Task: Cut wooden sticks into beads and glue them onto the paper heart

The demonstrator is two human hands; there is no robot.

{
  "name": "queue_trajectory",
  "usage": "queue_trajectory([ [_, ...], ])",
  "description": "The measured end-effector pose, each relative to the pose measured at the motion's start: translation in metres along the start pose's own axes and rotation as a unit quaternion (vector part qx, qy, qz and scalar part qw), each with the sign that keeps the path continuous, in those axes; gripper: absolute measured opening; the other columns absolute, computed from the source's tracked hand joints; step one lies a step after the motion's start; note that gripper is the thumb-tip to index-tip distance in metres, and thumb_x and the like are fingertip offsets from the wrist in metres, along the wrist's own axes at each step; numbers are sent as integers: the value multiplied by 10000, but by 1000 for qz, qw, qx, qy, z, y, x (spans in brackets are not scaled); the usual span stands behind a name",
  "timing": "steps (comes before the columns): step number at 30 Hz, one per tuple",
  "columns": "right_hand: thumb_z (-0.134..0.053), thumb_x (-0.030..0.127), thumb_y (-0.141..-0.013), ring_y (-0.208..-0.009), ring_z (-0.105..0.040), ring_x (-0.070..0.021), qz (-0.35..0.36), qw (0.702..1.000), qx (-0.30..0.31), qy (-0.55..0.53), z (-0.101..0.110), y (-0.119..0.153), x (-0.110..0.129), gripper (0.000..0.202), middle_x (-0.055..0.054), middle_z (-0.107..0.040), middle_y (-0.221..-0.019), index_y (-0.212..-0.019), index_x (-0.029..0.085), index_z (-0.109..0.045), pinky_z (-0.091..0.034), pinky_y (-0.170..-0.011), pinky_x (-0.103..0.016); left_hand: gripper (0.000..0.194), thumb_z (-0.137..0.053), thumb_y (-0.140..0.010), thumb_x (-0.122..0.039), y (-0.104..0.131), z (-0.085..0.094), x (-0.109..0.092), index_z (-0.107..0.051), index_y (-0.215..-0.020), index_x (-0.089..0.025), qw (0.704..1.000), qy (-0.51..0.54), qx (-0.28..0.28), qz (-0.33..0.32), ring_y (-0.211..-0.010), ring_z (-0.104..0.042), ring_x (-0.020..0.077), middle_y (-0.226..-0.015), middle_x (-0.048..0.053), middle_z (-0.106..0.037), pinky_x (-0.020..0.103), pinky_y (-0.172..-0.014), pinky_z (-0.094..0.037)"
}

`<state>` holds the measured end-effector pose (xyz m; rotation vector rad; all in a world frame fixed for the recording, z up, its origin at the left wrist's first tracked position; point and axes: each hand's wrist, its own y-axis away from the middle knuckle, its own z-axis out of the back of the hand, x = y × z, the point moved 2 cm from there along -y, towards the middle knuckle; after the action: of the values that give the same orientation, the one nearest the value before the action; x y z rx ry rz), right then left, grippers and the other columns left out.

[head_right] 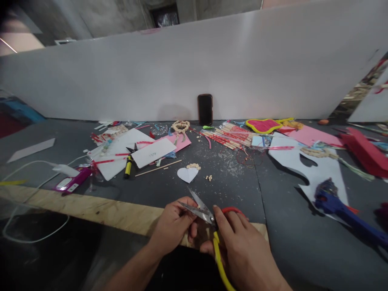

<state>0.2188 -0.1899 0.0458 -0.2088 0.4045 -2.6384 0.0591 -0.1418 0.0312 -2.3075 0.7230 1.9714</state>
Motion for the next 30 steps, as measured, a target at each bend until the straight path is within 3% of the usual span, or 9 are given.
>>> queue_trajectory([
  [8,-412,294,-842,-716,-644,-181,-10,1000,5,10,0,0,-2,304,-103,-656,-893,-1092,171,-532,-500,-543,-254,354,-589,-735,-486,1,2,4,-522,-797,-143,1000,-10,-6,-5,-326,-459,67,-421,-51,-520,162,-364,-388],
  [16,-439,314,-830,-769,-624,-188,-34,999,12,6,1,2,-1,349,-95,-636,-949,-1149,182,-494,-507,-604,-284,191,-608,-727,-323,1,0,2,-563,-744,-138,995,-46,-78,-34,-334,-464,70,-401,-53,-504,161,-367,-393],
  [19,-519,469,-772,-843,-590,-226,-35,999,21,-8,4,2,-1,507,-110,-610,-988,-1181,174,-469,-505,-648,-329,118,-603,-709,-245,2,1,-4,-568,-678,-136,996,-55,-56,-46,-322,-453,65,-373,-53,-494,158,-368,-384],
  [21,-551,590,-694,-879,-562,-256,-27,999,26,-19,5,2,-1,664,-127,-595,-1004,-1193,160,-462,-501,-671,-366,83,-607,-676,-198,2,2,-7,-569,-638,-135,998,-54,-30,-30,-314,-452,62,-375,-48,-504,153,-359,-371],
  [24,-561,651,-637,-940,-525,-291,-15,999,27,-26,6,3,-2,774,-148,-577,-1024,-1217,149,-452,-488,-713,-412,75,-633,-621,-169,3,4,-11,-572,-609,-127,999,-35,19,7,-324,-475,65,-451,-16,-576,156,-347,-369],
  [27,-545,645,-659,-951,-525,-299,-6,1000,12,-15,5,4,-1,751,-153,-576,-1017,-1226,162,-454,-483,-700,-413,97,-656,-612,-188,3,5,-12,-594,-621,-114,996,-12,79,31,-324,-476,62,-510,11,-617,160,-332,-375],
  [30,-492,578,-755,-833,-578,-244,4,1000,-9,3,4,5,1,594,-127,-602,-933,-1176,159,-484,-486,-642,-352,108,-661,-624,-198,3,5,-10,-604,-639,-107,993,-7,106,50,-314,-466,53,-518,16,-624,150,-315,-367],
])
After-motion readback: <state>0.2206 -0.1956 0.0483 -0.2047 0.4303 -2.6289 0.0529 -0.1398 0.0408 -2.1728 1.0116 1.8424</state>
